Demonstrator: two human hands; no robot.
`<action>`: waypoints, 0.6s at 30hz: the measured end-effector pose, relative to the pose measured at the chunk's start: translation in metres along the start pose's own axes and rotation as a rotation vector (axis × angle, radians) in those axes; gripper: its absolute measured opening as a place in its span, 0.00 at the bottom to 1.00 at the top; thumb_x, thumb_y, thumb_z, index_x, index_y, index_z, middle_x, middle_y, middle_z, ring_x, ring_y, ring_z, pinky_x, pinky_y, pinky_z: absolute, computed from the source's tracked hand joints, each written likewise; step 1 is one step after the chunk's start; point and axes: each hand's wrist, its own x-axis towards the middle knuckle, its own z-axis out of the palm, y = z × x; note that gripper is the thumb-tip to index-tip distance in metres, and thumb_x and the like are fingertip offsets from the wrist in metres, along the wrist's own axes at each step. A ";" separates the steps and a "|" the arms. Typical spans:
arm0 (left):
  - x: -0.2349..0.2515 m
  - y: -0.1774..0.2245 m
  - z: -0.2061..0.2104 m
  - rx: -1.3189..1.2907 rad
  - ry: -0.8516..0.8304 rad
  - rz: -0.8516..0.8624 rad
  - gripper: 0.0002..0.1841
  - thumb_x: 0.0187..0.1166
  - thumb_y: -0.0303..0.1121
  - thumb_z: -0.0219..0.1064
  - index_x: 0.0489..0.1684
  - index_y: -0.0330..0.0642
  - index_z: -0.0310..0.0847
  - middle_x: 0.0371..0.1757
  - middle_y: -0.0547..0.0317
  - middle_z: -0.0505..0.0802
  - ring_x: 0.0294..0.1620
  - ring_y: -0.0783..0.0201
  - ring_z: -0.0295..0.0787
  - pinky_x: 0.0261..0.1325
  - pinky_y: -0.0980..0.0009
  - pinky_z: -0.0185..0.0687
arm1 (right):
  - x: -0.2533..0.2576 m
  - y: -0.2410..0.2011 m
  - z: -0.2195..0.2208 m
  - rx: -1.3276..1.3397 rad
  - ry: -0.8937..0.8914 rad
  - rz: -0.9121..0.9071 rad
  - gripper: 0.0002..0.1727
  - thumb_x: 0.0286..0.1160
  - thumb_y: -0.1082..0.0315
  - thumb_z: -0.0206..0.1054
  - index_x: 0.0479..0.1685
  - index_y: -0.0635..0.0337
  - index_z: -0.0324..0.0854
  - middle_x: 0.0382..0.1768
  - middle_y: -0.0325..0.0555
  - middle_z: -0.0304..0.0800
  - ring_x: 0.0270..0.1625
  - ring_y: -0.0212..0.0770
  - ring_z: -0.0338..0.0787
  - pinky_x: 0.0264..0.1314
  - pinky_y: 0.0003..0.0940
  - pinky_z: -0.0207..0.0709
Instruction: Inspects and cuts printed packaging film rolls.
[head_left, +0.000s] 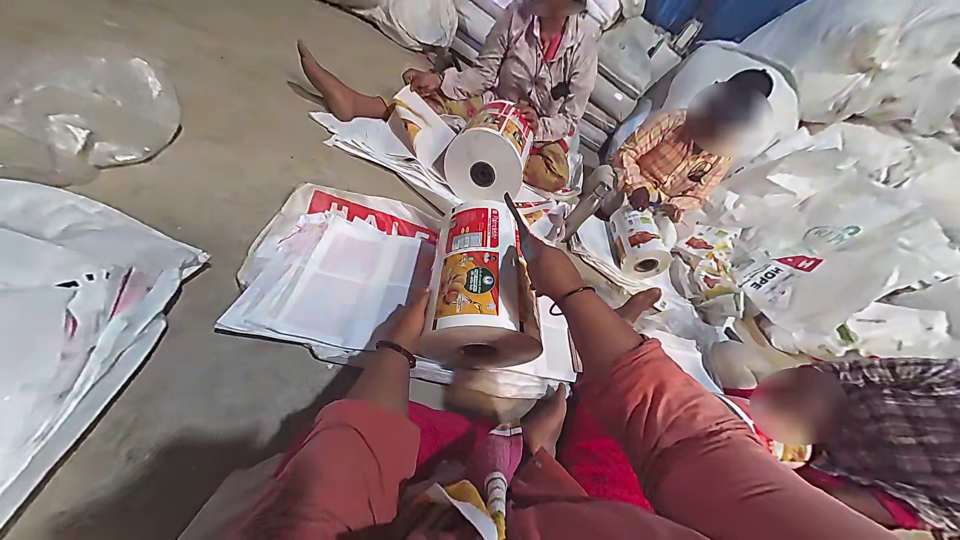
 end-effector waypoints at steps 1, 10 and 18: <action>-0.002 0.001 0.000 0.002 0.005 -0.005 0.34 0.93 0.57 0.46 0.79 0.36 0.72 0.74 0.42 0.84 0.75 0.53 0.80 0.78 0.52 0.74 | 0.000 -0.002 0.000 -0.017 -0.008 0.010 0.32 0.85 0.70 0.55 0.90 0.56 0.59 0.49 0.66 0.91 0.42 0.61 0.94 0.49 0.62 0.87; -0.002 0.001 0.000 0.077 -0.006 0.038 0.34 0.94 0.57 0.42 0.77 0.34 0.74 0.73 0.39 0.84 0.76 0.51 0.79 0.78 0.51 0.73 | 0.005 -0.025 -0.018 -0.137 -0.053 0.002 0.27 0.83 0.68 0.58 0.80 0.65 0.67 0.52 0.68 0.89 0.47 0.63 0.94 0.52 0.64 0.85; -0.005 0.001 -0.001 0.145 0.015 0.034 0.38 0.91 0.62 0.43 0.76 0.33 0.75 0.74 0.35 0.83 0.78 0.45 0.78 0.80 0.44 0.70 | -0.025 -0.036 -0.015 -0.235 -0.067 0.014 0.28 0.83 0.68 0.58 0.82 0.67 0.64 0.51 0.68 0.89 0.48 0.63 0.94 0.52 0.63 0.85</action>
